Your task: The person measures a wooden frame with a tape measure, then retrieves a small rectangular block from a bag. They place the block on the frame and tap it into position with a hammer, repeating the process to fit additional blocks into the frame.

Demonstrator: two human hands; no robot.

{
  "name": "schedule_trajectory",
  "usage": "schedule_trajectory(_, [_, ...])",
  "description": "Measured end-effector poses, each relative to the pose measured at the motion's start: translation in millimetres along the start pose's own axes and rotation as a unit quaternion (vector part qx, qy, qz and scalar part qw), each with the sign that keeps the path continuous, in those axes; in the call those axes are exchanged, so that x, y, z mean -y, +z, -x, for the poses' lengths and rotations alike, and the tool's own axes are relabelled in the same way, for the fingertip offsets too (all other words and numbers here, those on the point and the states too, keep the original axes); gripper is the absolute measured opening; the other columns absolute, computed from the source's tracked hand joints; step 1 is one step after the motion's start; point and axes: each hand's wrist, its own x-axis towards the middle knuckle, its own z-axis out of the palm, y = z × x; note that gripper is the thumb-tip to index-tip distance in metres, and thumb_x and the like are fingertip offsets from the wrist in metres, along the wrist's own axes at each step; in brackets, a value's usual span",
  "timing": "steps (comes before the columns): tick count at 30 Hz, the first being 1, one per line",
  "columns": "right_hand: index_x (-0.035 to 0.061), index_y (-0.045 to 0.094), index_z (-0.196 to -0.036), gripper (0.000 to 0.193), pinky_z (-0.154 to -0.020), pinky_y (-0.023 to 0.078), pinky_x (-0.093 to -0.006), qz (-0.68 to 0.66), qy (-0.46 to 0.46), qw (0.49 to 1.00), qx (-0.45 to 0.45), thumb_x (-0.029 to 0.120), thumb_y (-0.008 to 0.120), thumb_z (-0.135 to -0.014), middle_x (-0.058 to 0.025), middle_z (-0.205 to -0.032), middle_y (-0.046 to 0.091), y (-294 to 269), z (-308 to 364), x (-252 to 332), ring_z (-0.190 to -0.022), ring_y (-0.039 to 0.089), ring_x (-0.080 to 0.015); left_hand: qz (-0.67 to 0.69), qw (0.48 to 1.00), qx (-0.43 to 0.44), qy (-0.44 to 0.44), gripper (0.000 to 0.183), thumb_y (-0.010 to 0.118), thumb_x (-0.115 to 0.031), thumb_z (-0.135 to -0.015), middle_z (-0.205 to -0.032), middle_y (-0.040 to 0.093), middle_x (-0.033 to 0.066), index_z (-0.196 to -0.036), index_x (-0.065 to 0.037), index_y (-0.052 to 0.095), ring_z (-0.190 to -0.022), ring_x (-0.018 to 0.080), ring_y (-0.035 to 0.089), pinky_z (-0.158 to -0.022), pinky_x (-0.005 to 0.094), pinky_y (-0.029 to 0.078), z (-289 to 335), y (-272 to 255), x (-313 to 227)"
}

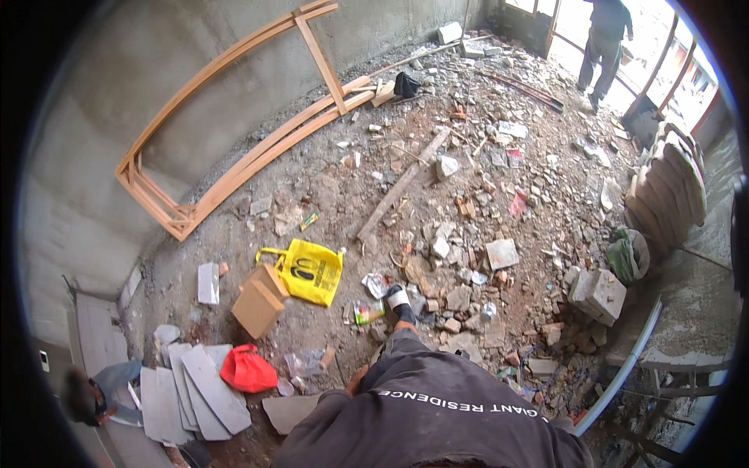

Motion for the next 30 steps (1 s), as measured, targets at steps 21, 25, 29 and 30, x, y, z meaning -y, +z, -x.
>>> schedule_trajectory(21, [0.0002,0.067,-0.080,0.037,-0.053,0.043,-0.0326,-0.137,-0.189,0.972,-0.014,0.037,0.072,-0.076,-0.0066,-0.058,0.057,-194.7,-206.1,592.3,-0.056,0.056,-0.0150,0.343,0.935,0.047,0.078,0.026,0.057,-0.029,-0.086,-0.082,0.065,0.0100,-0.096,-0.004,0.058,-0.069,0.0159,0.061,-0.065,0.0279,0.050,-218.6,-199.6,-413.6])
schedule_trajectory(25, [0.0003,0.068,-0.081,0.038,-0.054,0.042,-0.0333,-0.113,-0.216,0.969,0.047,0.038,0.072,-0.077,-0.0044,-0.059,0.055,-227.9,-255.6,703.5,-0.055,0.052,-0.0146,0.288,0.951,0.070,0.084,0.028,0.056,-0.030,-0.087,-0.083,0.065,0.0101,-0.098,-0.004,0.057,-0.068,0.0153,0.062,-0.064,0.0266,0.050,-268.5,-215.0,-510.8])
schedule_trajectory(29, [-0.0001,0.068,-0.084,0.040,-0.060,0.044,-0.0355,-0.071,-0.299,0.941,0.138,0.040,0.069,-0.079,-0.0080,-0.065,0.060,-264.8,-314.2,821.0,-0.060,0.054,-0.0165,0.258,0.957,0.063,0.115,0.026,0.055,-0.027,-0.089,-0.084,0.066,0.0092,-0.100,-0.004,0.058,-0.070,0.0129,0.061,-0.065,0.0257,0.049,-325.8,-238.8,-596.3])
schedule_trajectory(30, [0.0001,0.068,-0.085,0.042,-0.061,0.044,-0.0360,-0.049,-0.302,0.941,0.145,0.041,0.068,-0.079,-0.0086,-0.066,0.061,-276.2,-329.9,839.5,-0.061,0.055,-0.0171,0.285,0.951,0.082,0.091,0.026,0.055,-0.028,-0.090,-0.084,0.065,0.0086,-0.100,-0.004,0.058,-0.070,0.0126,0.062,-0.065,0.0258,0.049,-330.1,-240.4,-637.0])
